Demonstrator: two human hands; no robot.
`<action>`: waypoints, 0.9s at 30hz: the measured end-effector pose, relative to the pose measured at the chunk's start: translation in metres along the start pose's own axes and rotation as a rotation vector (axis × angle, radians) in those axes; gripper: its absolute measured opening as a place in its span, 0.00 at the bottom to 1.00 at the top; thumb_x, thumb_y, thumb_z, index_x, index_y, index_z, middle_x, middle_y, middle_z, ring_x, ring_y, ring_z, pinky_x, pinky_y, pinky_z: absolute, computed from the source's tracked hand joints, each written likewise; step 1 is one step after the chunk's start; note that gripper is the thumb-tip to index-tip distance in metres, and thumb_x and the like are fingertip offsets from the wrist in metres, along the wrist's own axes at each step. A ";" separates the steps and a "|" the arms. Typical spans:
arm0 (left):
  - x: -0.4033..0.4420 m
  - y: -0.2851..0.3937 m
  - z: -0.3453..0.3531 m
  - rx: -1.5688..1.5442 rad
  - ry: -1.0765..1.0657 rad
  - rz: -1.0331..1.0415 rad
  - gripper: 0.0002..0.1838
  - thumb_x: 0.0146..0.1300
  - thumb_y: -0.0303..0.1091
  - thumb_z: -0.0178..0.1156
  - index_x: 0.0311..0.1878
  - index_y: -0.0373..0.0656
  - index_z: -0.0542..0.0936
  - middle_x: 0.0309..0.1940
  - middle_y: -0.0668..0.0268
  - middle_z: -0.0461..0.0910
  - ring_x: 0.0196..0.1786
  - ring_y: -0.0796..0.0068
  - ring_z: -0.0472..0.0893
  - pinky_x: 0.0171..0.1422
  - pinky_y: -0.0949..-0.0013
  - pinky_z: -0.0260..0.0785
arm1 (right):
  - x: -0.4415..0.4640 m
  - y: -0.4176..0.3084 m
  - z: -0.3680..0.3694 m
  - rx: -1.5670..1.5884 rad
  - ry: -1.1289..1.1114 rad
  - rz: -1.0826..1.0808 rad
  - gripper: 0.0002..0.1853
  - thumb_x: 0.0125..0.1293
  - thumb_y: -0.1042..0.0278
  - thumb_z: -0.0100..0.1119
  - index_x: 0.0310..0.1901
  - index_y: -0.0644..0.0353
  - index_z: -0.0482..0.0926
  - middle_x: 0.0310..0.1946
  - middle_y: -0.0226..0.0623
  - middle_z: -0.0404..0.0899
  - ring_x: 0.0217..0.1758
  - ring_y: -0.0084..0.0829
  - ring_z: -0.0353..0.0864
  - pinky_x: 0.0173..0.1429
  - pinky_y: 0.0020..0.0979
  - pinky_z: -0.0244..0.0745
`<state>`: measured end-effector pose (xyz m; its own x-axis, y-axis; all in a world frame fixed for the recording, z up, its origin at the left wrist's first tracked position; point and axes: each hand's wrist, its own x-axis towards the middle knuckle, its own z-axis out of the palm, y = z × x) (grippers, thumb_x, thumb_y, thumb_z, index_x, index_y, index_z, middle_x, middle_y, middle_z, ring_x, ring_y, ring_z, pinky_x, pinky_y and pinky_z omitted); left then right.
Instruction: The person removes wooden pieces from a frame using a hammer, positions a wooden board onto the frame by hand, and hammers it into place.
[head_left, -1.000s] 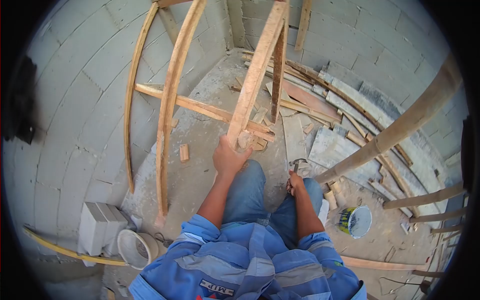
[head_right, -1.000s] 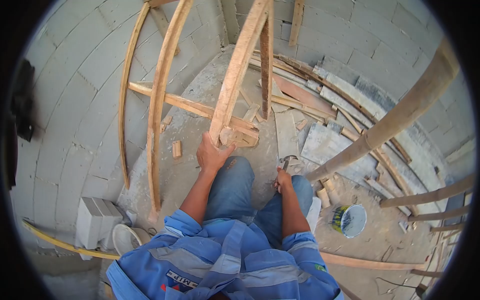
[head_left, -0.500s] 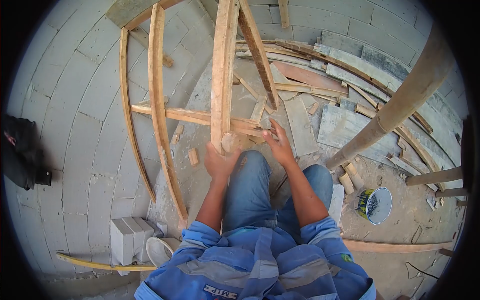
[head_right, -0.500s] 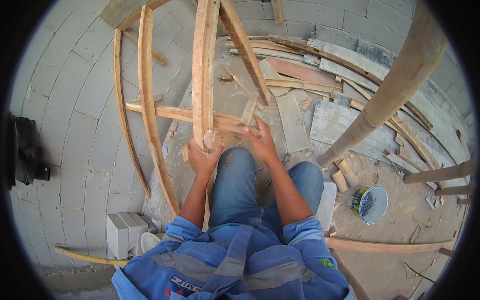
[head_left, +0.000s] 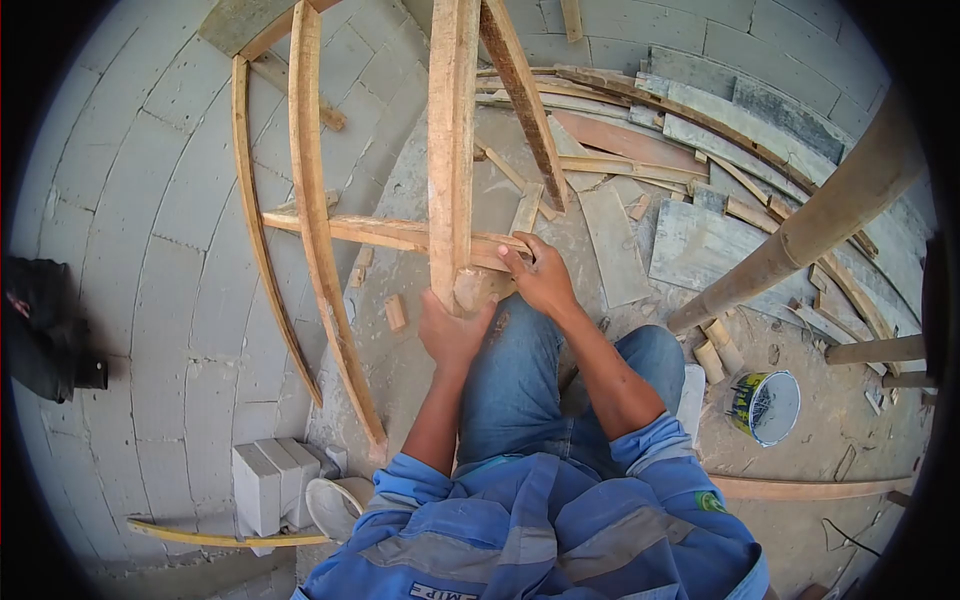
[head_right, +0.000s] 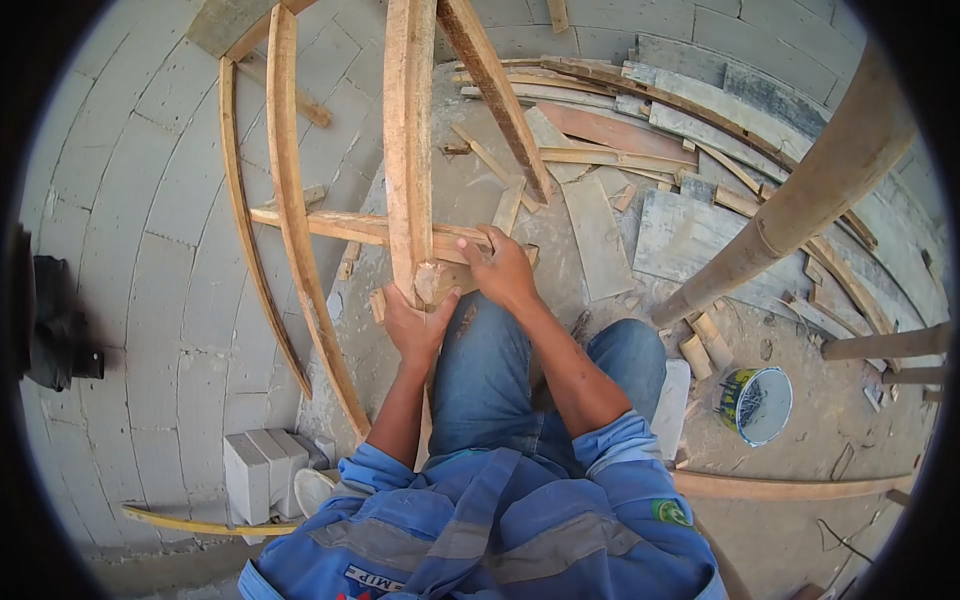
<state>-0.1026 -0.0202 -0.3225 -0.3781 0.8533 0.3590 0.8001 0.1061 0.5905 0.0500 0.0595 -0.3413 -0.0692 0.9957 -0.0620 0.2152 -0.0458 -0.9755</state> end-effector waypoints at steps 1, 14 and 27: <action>-0.001 0.001 -0.001 0.003 -0.005 -0.010 0.36 0.43 0.48 0.82 0.47 0.37 0.72 0.39 0.49 0.82 0.43 0.47 0.83 0.49 0.52 0.74 | -0.003 -0.001 0.003 -0.003 0.008 0.019 0.36 0.69 0.41 0.61 0.63 0.70 0.76 0.58 0.62 0.80 0.63 0.54 0.80 0.67 0.43 0.73; -0.001 -0.007 0.000 0.051 -0.058 -0.072 0.40 0.42 0.54 0.81 0.51 0.39 0.72 0.44 0.52 0.82 0.46 0.47 0.84 0.49 0.50 0.75 | -0.006 0.010 0.025 0.146 0.128 0.030 0.37 0.71 0.39 0.57 0.65 0.69 0.74 0.56 0.61 0.80 0.62 0.50 0.81 0.65 0.41 0.73; 0.027 -0.036 -0.013 -0.753 -0.337 -0.111 0.50 0.49 0.47 0.81 0.68 0.32 0.63 0.58 0.52 0.75 0.59 0.53 0.79 0.64 0.56 0.72 | -0.014 0.003 0.027 0.173 0.202 0.036 0.35 0.71 0.40 0.59 0.63 0.67 0.76 0.53 0.58 0.83 0.58 0.45 0.83 0.63 0.39 0.74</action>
<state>-0.1476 -0.0081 -0.3244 -0.1806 0.9779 0.1052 0.1955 -0.0691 0.9783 0.0248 0.0432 -0.3490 0.1352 0.9883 -0.0705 0.0427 -0.0769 -0.9961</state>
